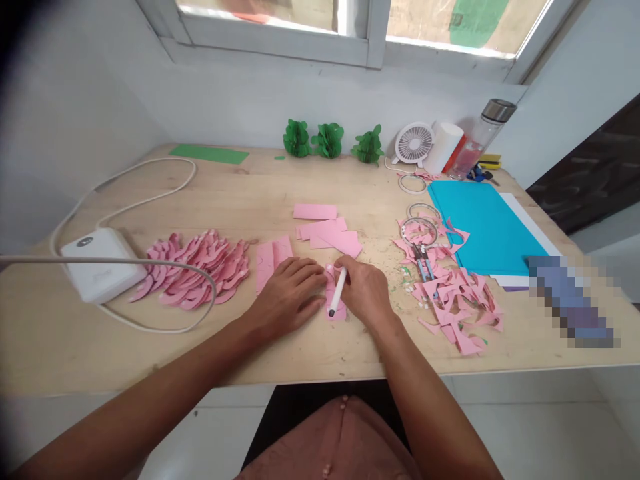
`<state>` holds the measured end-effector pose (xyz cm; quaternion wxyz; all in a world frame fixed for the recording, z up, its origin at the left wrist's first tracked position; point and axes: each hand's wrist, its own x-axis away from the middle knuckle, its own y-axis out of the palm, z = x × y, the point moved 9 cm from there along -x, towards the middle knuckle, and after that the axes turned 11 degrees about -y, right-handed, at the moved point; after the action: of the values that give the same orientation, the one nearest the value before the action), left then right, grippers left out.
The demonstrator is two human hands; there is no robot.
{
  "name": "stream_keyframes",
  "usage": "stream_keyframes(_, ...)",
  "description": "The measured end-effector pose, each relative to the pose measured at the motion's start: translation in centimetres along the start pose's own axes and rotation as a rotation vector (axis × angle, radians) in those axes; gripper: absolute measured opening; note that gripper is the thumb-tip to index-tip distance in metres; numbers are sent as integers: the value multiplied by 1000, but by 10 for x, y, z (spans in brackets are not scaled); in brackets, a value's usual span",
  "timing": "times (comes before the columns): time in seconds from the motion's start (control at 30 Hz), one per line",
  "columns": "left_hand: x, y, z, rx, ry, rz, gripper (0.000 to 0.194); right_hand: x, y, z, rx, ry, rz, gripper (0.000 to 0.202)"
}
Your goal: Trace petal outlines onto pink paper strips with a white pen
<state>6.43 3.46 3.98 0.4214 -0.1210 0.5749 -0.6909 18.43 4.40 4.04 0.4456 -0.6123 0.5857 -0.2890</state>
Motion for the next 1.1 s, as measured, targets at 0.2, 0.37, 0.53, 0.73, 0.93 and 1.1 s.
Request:
stream_keyframes(0.2, 0, 0, 0, -2, -2, -1, 22, 0, 1, 0, -18, -11, 4, 19)
stream_keyframes(0.37, 0, 1, -1, -5, -7, -10, 24, 0, 0, 0, -23, -17, 16, 19)
stream_keyframes(0.53, 0, 0, -1, -2, -5, -9, 23, 0, 2, 0, -33, -25, 12, 21)
stream_keyframes(0.73, -1, -2, 1, -5, -9, 3, 23, 0, 3, 0, -26, -19, 8, 21)
stream_keyframes(0.93, -2, -3, 1, -3, -11, 5, 23, 0, 2, -1, -27, -9, 4, 20)
stream_keyframes(1.1, -2, -3, 1, 11, -10, -1, 22, 0, 1, -2, -44, -9, 5, 18)
